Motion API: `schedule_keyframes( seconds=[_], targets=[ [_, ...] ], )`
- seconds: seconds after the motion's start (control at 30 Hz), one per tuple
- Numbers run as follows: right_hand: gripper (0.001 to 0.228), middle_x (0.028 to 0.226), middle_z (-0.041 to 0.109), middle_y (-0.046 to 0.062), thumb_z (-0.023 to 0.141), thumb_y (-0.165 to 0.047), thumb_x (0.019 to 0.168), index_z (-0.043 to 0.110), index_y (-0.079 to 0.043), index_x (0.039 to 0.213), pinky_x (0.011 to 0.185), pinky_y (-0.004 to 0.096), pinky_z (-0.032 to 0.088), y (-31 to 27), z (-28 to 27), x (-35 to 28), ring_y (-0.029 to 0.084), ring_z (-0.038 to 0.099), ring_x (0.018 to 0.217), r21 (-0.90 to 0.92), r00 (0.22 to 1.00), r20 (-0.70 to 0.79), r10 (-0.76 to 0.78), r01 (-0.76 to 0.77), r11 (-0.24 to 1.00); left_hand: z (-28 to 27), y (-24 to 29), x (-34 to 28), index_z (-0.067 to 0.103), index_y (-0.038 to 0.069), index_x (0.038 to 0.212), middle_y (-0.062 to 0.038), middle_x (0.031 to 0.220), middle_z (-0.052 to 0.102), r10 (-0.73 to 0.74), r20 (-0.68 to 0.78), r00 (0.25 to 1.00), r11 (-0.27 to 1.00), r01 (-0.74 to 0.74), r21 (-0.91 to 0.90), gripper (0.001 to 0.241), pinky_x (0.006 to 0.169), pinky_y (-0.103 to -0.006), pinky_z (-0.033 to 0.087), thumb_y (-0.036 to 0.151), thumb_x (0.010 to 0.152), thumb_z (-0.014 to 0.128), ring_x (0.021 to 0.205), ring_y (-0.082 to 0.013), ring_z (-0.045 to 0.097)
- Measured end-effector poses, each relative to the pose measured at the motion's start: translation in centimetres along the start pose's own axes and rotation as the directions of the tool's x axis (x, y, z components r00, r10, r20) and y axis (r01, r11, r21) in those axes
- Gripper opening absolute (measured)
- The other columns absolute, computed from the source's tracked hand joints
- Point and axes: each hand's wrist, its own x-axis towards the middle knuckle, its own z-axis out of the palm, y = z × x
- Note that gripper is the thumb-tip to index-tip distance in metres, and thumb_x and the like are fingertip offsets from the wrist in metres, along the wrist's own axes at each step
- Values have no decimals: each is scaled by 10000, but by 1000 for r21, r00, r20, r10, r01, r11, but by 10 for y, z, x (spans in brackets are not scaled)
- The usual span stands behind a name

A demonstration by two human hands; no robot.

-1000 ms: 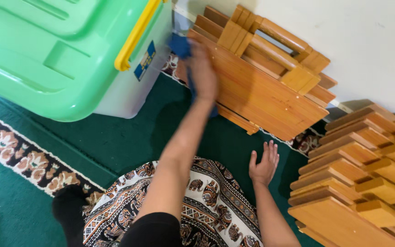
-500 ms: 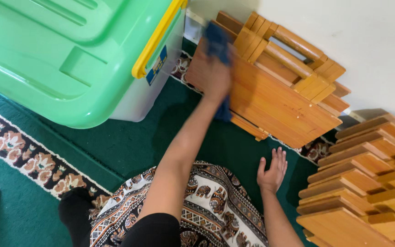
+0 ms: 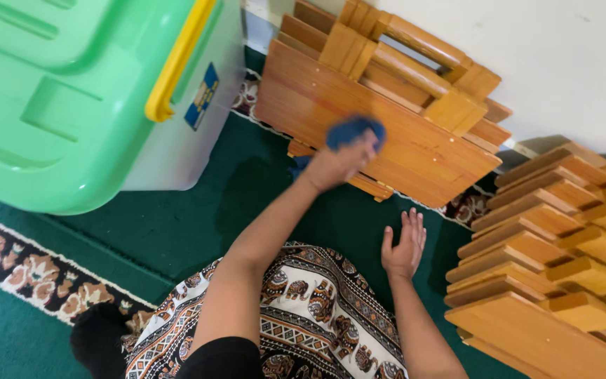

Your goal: The person wipes several wooden folding stands one by one with a blue cloth while sitting on the floor.

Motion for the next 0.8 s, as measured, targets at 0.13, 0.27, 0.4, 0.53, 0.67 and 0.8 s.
schedule_keyframes(
  seconds=[0.13, 0.27, 0.4, 0.53, 0.67, 0.8],
  targets=[
    [532, 1607, 449, 160, 603, -286, 978, 544, -41, 1447, 1251, 521, 233, -3, -3, 0, 342, 334, 1539, 28, 1000, -6, -9, 9, 1000, -35, -21, 35, 197, -49, 1597, -349, 1626, 174, -356, -712, 606, 933, 280, -228, 824, 1217, -508, 307, 411, 1033, 585, 1502, -497, 263],
    [549, 1612, 441, 159, 612, -290, 962, 538, -40, 1444, 1238, 524, 233, -4, -3, 1, 343, 333, 1534, 6, 1000, 10, 2, -2, 1000, -8, 16, 63, 211, -37, 1615, -319, 1677, 227, -383, -568, 728, 923, 330, -200, 663, 1261, -484, 334, 171, 1032, 450, 1564, -443, 320],
    [560, 1616, 433, 161, 614, -292, 961, 530, -30, 1449, 1241, 525, 231, -1, -3, 1, 347, 330, 1536, 9, 1000, 16, 0, 0, 1000, 44, 78, 35, 391, 28, 1586, -166, 1592, 467, 161, -193, 968, 986, -167, -18, 667, 1250, -446, 383, 120, 939, 528, 1475, -321, 481],
    [555, 1612, 436, 156, 614, -284, 967, 531, -32, 1454, 1244, 529, 229, -1, -1, 0, 346, 328, 1537, 12, 1000, 18, 6, -7, 1000, 70, 71, 26, 508, 192, 1585, -84, 1451, 537, 386, -239, 891, 909, -412, -68, 615, 1248, -453, 411, 130, 980, 604, 1388, -259, 548],
    [543, 1606, 444, 151, 624, -283, 961, 547, -46, 1444, 1247, 521, 234, -1, -3, 1, 329, 339, 1535, 33, 1000, 8, 17, -18, 999, 40, 46, 37, 396, 72, 1561, -172, 1611, 407, 76, -449, 890, 927, -228, -297, 630, 1239, -402, 423, 175, 1022, 706, 1441, -394, 529],
    [521, 1601, 454, 142, 624, -281, 963, 561, -50, 1426, 1248, 519, 234, -1, -3, 0, 325, 342, 1531, 37, 999, 22, 41, -42, 998, -2, 25, 40, 319, -15, 1574, -281, 1635, 273, -278, -486, 828, 960, 218, -177, 795, 1036, -478, 437, 329, 986, 730, 1199, -457, 595]
  ],
)
